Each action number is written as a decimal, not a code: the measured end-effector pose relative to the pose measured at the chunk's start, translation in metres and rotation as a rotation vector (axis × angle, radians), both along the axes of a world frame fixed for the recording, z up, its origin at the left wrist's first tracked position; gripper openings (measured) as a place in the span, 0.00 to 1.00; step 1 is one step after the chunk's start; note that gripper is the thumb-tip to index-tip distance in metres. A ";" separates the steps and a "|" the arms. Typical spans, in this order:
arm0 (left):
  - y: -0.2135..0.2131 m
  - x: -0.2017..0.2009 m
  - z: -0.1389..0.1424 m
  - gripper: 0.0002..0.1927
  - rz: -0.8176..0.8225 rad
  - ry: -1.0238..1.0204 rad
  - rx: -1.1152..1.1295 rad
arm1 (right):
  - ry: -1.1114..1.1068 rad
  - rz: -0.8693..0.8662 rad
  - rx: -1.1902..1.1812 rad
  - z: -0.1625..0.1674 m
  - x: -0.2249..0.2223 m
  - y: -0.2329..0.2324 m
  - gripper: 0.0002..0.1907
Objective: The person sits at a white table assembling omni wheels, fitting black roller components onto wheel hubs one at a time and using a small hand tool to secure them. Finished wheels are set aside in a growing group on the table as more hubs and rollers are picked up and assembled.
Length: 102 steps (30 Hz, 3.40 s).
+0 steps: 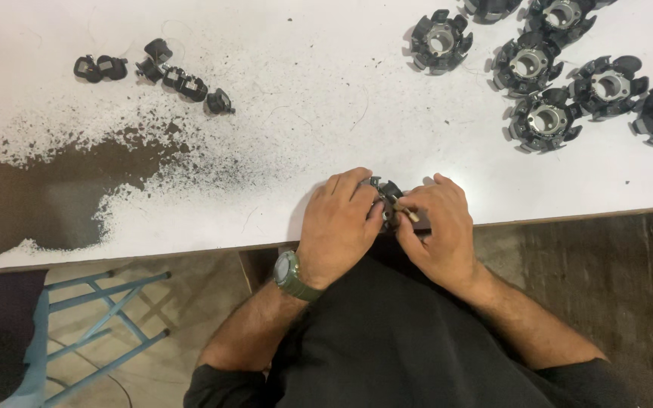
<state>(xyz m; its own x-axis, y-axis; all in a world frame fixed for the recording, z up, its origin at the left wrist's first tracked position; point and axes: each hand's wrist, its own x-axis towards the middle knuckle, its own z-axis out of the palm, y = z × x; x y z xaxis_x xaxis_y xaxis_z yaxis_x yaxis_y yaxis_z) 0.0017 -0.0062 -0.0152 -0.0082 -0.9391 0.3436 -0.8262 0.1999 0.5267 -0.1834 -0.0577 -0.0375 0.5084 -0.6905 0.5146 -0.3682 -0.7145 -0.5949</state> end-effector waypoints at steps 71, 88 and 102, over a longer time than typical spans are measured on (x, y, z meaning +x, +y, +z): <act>0.000 0.011 -0.001 0.11 0.246 0.090 -0.311 | 0.076 0.027 -0.099 0.018 -0.009 -0.017 0.11; -0.013 0.012 0.016 0.09 0.019 -0.100 0.031 | -0.009 0.015 -0.006 0.009 0.011 -0.016 0.11; -0.014 0.030 0.007 0.05 -0.099 0.034 -0.116 | 0.000 0.012 -0.001 0.007 0.010 -0.016 0.12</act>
